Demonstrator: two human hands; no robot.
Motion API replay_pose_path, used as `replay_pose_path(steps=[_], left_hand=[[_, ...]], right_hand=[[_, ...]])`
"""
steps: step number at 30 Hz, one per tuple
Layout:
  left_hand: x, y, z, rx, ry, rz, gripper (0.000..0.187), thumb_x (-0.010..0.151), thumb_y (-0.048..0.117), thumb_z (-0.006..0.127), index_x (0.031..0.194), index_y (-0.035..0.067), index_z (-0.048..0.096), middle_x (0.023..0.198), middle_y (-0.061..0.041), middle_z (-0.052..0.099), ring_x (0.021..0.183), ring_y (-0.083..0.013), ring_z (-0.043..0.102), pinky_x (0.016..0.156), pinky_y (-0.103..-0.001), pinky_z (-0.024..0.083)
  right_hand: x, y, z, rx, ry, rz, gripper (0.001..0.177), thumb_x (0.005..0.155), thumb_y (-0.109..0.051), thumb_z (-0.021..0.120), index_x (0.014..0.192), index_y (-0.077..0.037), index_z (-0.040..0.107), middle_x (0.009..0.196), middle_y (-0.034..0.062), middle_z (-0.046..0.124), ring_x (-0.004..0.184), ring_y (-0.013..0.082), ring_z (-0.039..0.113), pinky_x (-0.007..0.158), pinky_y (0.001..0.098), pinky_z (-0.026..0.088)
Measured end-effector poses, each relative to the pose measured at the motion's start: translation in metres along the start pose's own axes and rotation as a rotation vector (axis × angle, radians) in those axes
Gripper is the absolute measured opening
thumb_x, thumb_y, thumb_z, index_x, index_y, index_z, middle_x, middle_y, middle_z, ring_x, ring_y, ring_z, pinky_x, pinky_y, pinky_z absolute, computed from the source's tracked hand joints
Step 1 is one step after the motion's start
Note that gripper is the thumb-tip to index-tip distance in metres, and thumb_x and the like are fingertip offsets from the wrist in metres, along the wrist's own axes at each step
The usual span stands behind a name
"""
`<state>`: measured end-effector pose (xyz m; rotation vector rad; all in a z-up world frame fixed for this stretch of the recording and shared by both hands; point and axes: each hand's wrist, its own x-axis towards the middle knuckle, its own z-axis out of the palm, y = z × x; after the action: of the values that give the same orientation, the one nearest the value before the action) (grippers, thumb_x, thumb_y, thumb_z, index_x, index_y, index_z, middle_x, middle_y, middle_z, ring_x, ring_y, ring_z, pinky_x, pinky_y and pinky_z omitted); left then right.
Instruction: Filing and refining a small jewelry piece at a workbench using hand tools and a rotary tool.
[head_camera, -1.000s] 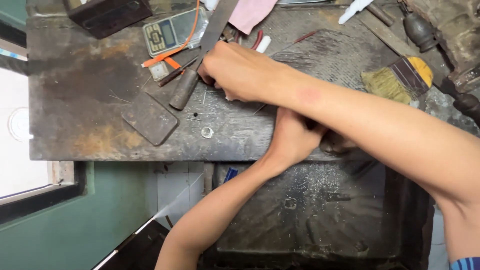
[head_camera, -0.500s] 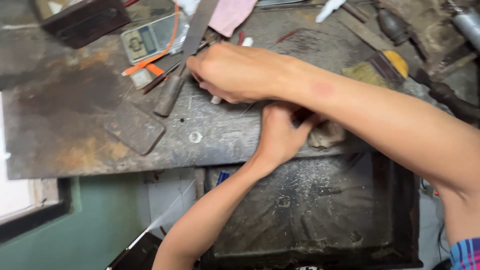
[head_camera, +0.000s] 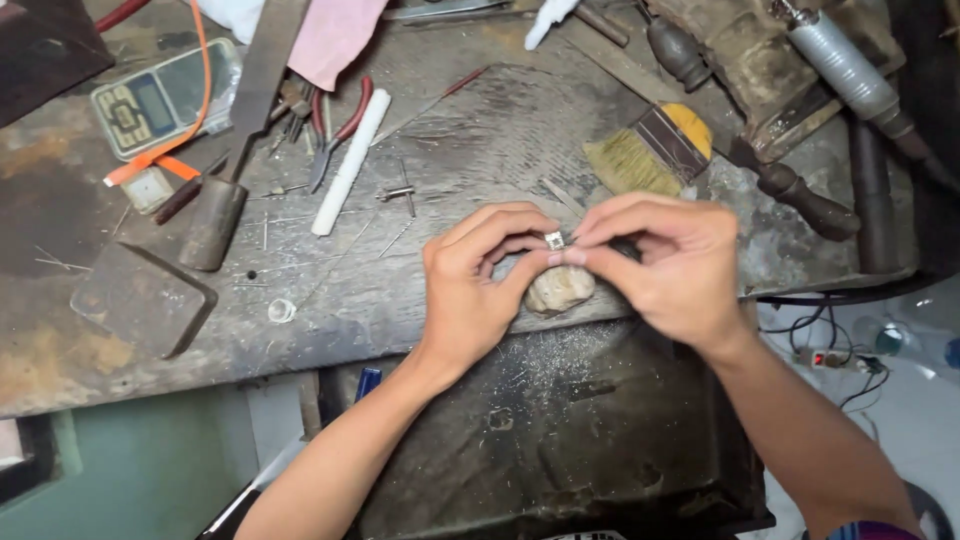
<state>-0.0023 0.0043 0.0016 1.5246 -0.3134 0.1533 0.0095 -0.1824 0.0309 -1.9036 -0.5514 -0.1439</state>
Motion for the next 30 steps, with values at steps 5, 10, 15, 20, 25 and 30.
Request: replay_pose_path(steps=[5, 10, 15, 20, 25, 30], left_hand=[[0.000, 0.003, 0.002, 0.092, 0.048, 0.029, 0.011, 0.090, -0.007, 0.076, 0.099, -0.003, 0.071, 0.100, -0.016, 0.070, 0.088, -0.0193, 0.070, 0.084, -0.025, 0.065], [0.001, 0.004, 0.002, 0.211, 0.053, 0.100, 0.010, 0.092, -0.005, 0.075, 0.099, -0.001, 0.070, 0.099, -0.015, 0.070, 0.089, -0.0208, 0.070, 0.083, -0.027, 0.062], [0.001, 0.003, 0.002, 0.272, 0.079, 0.141, 0.008, 0.093, -0.002, 0.075, 0.097, 0.000, 0.069, 0.097, -0.014, 0.071, 0.089, -0.0217, 0.070, 0.081, -0.029, 0.059], [0.000, 0.004, 0.002, 0.267, 0.100, 0.158, 0.007, 0.093, -0.005, 0.072, 0.096, -0.001, 0.067, 0.095, -0.014, 0.070, 0.087, -0.0219, 0.069, 0.080, -0.029, 0.059], [-0.003, 0.003, 0.002, 0.256, 0.125, 0.143, 0.007, 0.093, -0.006, 0.072, 0.095, -0.001, 0.067, 0.094, -0.014, 0.070, 0.086, -0.0200, 0.069, 0.078, -0.027, 0.060], [-0.005, 0.002, 0.005, 0.198, 0.142, 0.094, 0.008, 0.092, -0.008, 0.072, 0.097, -0.002, 0.069, 0.096, -0.016, 0.071, 0.086, -0.0190, 0.071, 0.081, -0.026, 0.066]], right_hand=[[-0.015, 0.003, 0.021, 0.206, 0.180, 0.255, 0.025, 0.078, 0.011, 0.086, 0.097, 0.009, 0.070, 0.092, 0.0184, 0.072, 0.083, 0.0187, 0.069, 0.081, 0.0242, 0.061], [-0.016, 0.005, 0.023, 0.201, 0.180, 0.283, 0.025, 0.078, 0.010, 0.085, 0.099, 0.010, 0.071, 0.094, 0.0193, 0.074, 0.089, 0.0209, 0.073, 0.087, 0.0258, 0.063], [-0.015, 0.008, 0.029, 0.216, 0.187, 0.269, 0.021, 0.079, 0.010, 0.085, 0.095, 0.008, 0.071, 0.094, 0.0196, 0.072, 0.089, 0.0215, 0.071, 0.084, 0.0259, 0.060], [-0.016, 0.008, 0.037, 0.135, 0.221, 0.253, 0.022, 0.078, 0.006, 0.089, 0.093, 0.004, 0.074, 0.092, 0.0151, 0.070, 0.072, 0.0107, 0.057, 0.068, 0.0197, 0.049], [-0.019, 0.012, 0.040, 0.084, 0.231, 0.228, 0.025, 0.077, 0.003, 0.092, 0.095, 0.001, 0.075, 0.095, 0.0133, 0.070, 0.074, 0.0095, 0.058, 0.067, 0.0190, 0.047], [-0.018, 0.010, 0.044, 0.093, 0.245, 0.248, 0.023, 0.080, 0.004, 0.090, 0.098, 0.002, 0.076, 0.094, 0.0125, 0.069, 0.074, 0.0101, 0.058, 0.070, 0.0196, 0.049]])
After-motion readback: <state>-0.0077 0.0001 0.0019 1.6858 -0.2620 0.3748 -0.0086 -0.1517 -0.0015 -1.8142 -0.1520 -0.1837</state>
